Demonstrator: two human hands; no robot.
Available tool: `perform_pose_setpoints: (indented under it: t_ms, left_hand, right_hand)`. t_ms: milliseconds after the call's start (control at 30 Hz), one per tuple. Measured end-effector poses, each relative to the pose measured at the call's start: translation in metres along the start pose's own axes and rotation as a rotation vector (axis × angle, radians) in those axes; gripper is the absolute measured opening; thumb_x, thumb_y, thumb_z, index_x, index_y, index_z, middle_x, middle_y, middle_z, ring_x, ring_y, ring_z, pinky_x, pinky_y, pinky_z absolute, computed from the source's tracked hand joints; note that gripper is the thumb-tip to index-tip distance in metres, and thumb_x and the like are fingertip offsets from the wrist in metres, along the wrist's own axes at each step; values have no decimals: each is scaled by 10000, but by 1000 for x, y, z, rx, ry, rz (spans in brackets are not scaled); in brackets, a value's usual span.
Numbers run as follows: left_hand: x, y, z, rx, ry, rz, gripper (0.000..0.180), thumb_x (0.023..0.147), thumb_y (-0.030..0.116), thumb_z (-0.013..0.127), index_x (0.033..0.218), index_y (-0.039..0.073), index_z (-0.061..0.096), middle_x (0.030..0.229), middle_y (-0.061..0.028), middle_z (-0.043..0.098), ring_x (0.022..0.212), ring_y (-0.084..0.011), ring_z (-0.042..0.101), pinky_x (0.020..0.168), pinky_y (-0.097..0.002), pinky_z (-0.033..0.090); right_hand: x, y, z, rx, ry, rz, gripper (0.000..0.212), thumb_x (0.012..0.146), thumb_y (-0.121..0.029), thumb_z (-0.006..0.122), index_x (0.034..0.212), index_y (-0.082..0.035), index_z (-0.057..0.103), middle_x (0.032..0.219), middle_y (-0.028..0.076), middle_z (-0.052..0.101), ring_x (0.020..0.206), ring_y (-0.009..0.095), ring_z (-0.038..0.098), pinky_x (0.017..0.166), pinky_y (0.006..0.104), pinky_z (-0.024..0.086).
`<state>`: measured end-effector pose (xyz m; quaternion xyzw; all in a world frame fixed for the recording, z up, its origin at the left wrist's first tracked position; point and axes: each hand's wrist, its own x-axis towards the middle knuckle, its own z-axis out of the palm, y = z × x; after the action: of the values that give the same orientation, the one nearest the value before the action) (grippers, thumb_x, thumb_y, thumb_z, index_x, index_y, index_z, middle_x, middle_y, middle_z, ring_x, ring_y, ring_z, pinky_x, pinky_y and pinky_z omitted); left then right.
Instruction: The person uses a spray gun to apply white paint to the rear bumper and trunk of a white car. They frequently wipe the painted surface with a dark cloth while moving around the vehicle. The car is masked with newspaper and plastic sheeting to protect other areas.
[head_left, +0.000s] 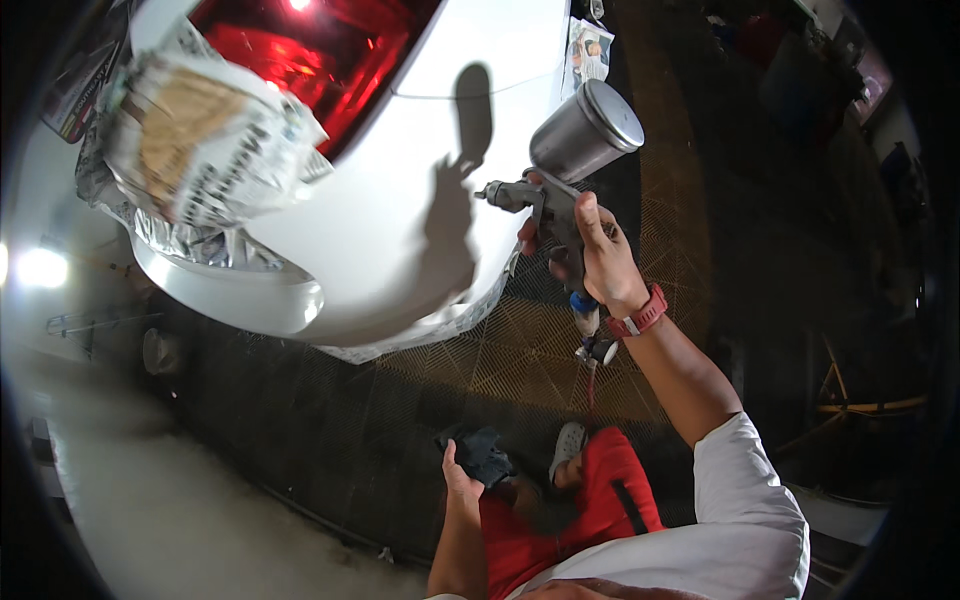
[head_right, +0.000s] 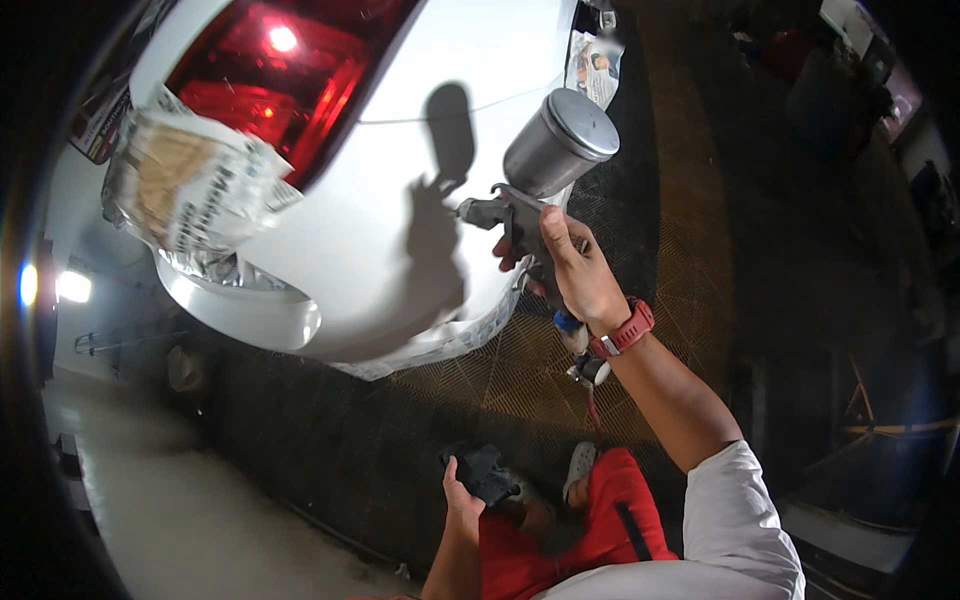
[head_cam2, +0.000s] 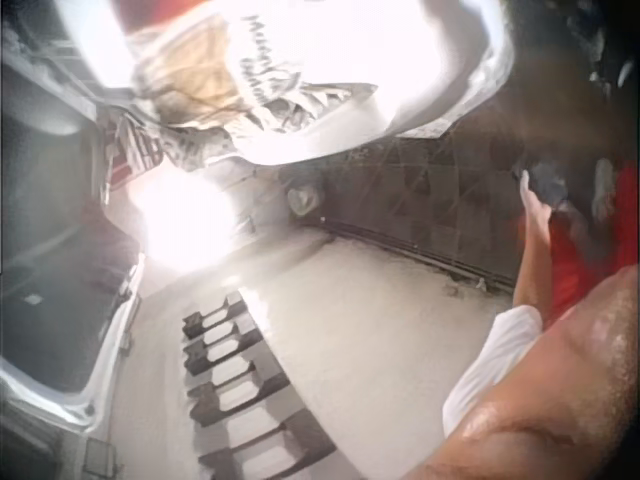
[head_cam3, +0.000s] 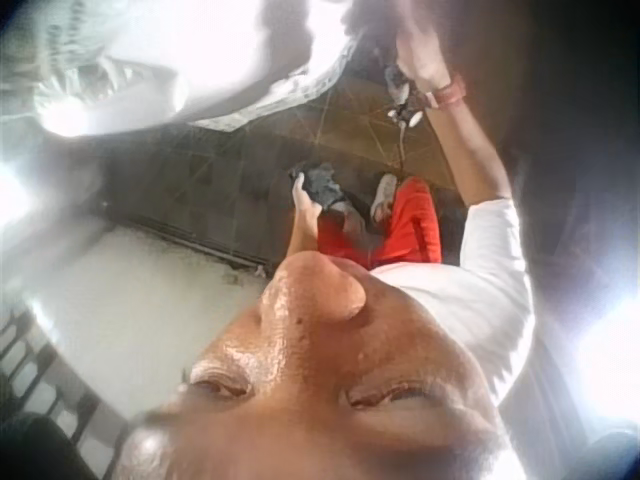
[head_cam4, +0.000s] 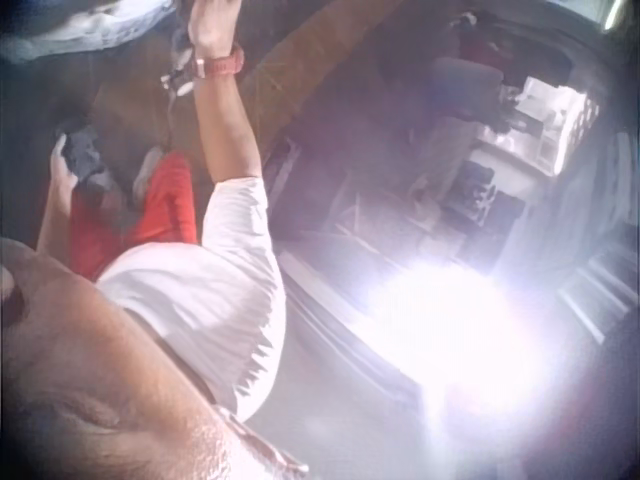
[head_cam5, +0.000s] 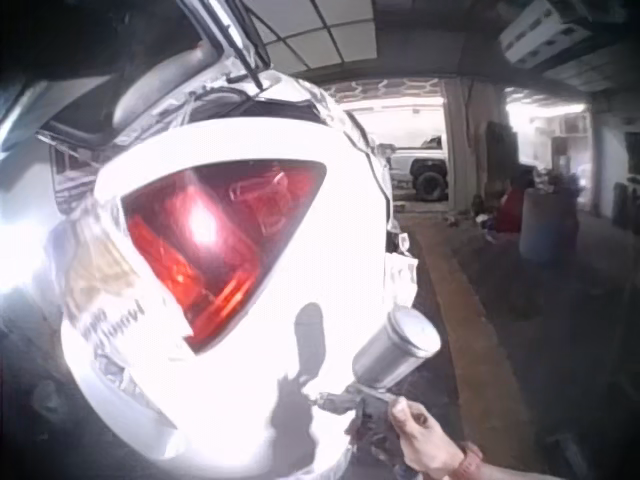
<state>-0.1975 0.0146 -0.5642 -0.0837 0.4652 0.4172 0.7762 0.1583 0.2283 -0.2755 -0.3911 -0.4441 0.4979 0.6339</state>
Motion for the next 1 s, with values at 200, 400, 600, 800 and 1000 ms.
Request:
perform_pose_setpoints:
  t_ms: [200, 400, 600, 800, 1000]
  left_hand:
    - [-119, 20, 42, 108, 258, 146, 688, 1020, 611, 566, 1402, 39, 602, 1423, -143, 626, 1286, -362, 614, 1090, -523, 501]
    - [-164, 48, 180, 1081, 539, 127, 817, 954, 523, 684, 1521, -20, 460, 1371, -248, 631, 1272, -386, 618, 1093, -445, 460]
    - [-154, 71, 311, 1718, -36, 558, 719, 927, 383, 709, 1498, 189, 318, 1202, -315, 685, 1047, -502, 704, 897, -541, 561]
    - [-110, 93, 397, 1660, -237, 692, 883, 886, 415, 755, 1578, 169, 265, 1092, -301, 724, 987, -439, 736, 880, -498, 562]
    - [-38, 134, 463, 1690, -255, 724, 994, 823, 413, 814, 1579, 151, 224, 1112, -315, 719, 1063, -435, 719, 928, -472, 550]
  right_hand:
    - [4, -41, 1, -110, 323, 146, 654, 1080, -620, 432, 1394, -75, 610, 963, 36, 730, 823, 85, 678, 521, 199, 457]
    - [-57, -89, 27, -12, 150, 302, 731, 1054, -653, 456, 1431, -41, 586, 1003, 72, 750, 859, 88, 678, 557, 209, 475]
    - [-105, -136, 44, 12, 185, 301, 729, 1053, -646, 469, 1467, -55, 567, 1018, 37, 732, 877, 82, 665, 577, 204, 474]
    - [-116, -168, 48, -49, 198, 294, 698, 1077, -618, 442, 1527, -89, 519, 1033, 42, 733, 904, 84, 675, 589, 192, 452]
    - [-94, -186, 59, -85, 223, 253, 669, 1085, -584, 462, 1550, -105, 514, 974, 43, 737, 871, 79, 677, 558, 195, 490]
